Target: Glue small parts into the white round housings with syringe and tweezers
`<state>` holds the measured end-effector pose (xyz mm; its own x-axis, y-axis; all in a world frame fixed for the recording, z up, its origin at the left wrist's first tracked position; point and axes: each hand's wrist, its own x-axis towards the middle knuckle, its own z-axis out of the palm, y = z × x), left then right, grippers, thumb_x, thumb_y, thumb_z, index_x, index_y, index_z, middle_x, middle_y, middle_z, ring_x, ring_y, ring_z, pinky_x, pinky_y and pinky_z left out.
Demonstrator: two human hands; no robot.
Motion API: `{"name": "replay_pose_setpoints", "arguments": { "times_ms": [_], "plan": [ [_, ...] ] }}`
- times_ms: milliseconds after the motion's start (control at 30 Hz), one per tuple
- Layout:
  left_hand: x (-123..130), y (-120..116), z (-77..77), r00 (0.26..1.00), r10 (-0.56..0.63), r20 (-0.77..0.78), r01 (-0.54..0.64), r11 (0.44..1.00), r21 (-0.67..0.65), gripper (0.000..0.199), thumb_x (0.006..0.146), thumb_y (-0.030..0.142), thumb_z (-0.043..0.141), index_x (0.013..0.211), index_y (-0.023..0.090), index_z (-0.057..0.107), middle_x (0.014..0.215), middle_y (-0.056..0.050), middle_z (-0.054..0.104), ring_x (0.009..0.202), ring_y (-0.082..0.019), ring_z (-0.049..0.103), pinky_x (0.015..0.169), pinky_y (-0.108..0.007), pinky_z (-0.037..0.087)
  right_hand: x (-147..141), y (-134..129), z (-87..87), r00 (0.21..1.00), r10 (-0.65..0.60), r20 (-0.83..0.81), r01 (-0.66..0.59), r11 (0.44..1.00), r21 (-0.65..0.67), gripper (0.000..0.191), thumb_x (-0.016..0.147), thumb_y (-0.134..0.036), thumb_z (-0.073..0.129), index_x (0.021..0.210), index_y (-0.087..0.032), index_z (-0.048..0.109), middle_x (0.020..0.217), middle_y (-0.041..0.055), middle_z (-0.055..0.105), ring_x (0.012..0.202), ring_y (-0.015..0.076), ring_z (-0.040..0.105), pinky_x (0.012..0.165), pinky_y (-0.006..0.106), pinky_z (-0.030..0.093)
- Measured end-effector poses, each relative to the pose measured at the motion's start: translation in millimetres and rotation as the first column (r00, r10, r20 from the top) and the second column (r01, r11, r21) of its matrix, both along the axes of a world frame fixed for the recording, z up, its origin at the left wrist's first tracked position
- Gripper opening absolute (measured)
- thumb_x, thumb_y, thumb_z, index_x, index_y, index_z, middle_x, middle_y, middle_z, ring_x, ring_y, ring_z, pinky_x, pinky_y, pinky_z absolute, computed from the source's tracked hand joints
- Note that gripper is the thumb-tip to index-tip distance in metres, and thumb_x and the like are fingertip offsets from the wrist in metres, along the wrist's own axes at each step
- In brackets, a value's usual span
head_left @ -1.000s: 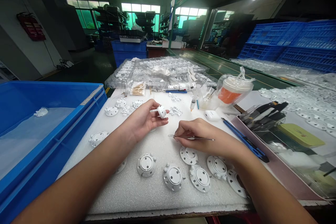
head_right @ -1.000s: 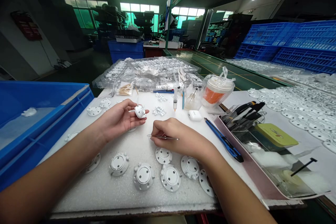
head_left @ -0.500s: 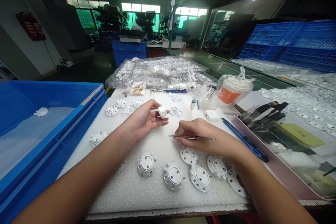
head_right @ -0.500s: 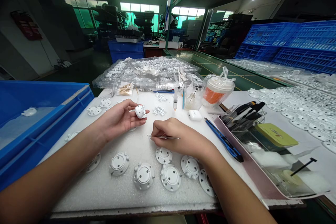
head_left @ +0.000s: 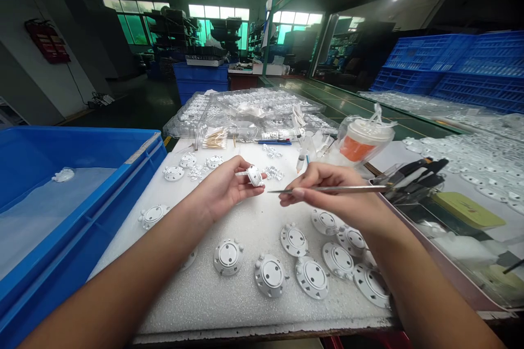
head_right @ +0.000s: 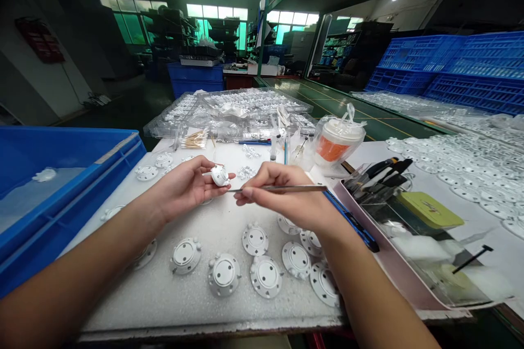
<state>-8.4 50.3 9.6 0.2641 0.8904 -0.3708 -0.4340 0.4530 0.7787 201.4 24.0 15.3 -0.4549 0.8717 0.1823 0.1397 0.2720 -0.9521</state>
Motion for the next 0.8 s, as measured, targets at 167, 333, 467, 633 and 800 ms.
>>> {"name": "replay_pose_setpoints", "arguments": {
  "times_ms": [167, 333, 467, 633, 800],
  "plan": [
    [2.5, -2.9, -1.2, 0.994, -0.103, 0.041, 0.102, 0.994, 0.042, 0.019, 0.078, 0.009, 0.053, 0.096, 0.008, 0.060, 0.090, -0.018, 0.068, 0.080, -0.023, 0.068, 0.071, -0.032, 0.061, -3.0, 6.6, -2.7, 0.952, -0.148, -0.267, 0.123, 0.986, -0.108, 0.024, 0.077, -0.031, 0.079, 0.071, -0.019, 0.060, 0.079, 0.0044, 0.077, 0.076, 0.0223, 0.075, 0.081, 0.039, 0.061],
    [4.0, -5.2, -0.7, 0.987, -0.149, 0.059, 0.145, 0.988, 0.061, 0.017, 0.079, 0.010, 0.055, 0.095, 0.007, 0.062, 0.095, -0.019, 0.068, 0.088, -0.025, 0.068, 0.074, -0.033, 0.061, -7.0, 8.2, -2.7, 0.952, -0.171, -0.254, 0.137, 0.980, -0.146, 0.026, 0.074, -0.035, 0.081, 0.069, -0.019, 0.061, 0.077, 0.0052, 0.077, 0.076, 0.0223, 0.075, 0.084, 0.039, 0.060],
    [3.5, -5.6, 0.2, 0.986, -0.149, 0.081, 0.145, 0.988, 0.046, 0.023, 0.079, 0.009, 0.054, 0.100, 0.004, 0.061, 0.098, -0.021, 0.067, 0.088, -0.025, 0.069, 0.077, -0.034, 0.061, -6.5, 8.5, -4.3, 0.956, -0.159, -0.247, 0.118, 0.978, -0.170, 0.024, 0.073, -0.033, 0.081, 0.069, -0.018, 0.063, 0.076, 0.0058, 0.077, 0.073, 0.0212, 0.075, 0.079, 0.036, 0.060],
    [4.3, -6.7, 1.9, 0.982, -0.148, 0.120, 0.146, 0.989, 0.030, 0.029, 0.079, 0.008, 0.051, 0.105, -0.002, 0.060, 0.099, -0.025, 0.067, 0.088, -0.028, 0.070, 0.082, -0.035, 0.061, -7.8, 8.3, -8.0, 0.961, -0.163, -0.221, 0.125, 0.976, -0.178, 0.024, 0.075, -0.031, 0.080, 0.068, -0.018, 0.062, 0.074, 0.0048, 0.076, 0.073, 0.0198, 0.074, 0.078, 0.033, 0.059],
    [6.1, -8.5, 1.5, 0.981, -0.124, 0.148, 0.125, 0.992, 0.006, 0.029, 0.078, 0.006, 0.052, 0.105, -0.003, 0.059, 0.100, -0.027, 0.066, 0.085, -0.028, 0.071, 0.082, -0.039, 0.061, -7.9, 9.1, -8.9, 0.963, -0.160, -0.218, 0.123, 0.977, -0.173, 0.024, 0.076, -0.031, 0.079, 0.069, -0.018, 0.061, 0.075, 0.0055, 0.076, 0.072, 0.0194, 0.074, 0.077, 0.033, 0.058]
  ]
}}
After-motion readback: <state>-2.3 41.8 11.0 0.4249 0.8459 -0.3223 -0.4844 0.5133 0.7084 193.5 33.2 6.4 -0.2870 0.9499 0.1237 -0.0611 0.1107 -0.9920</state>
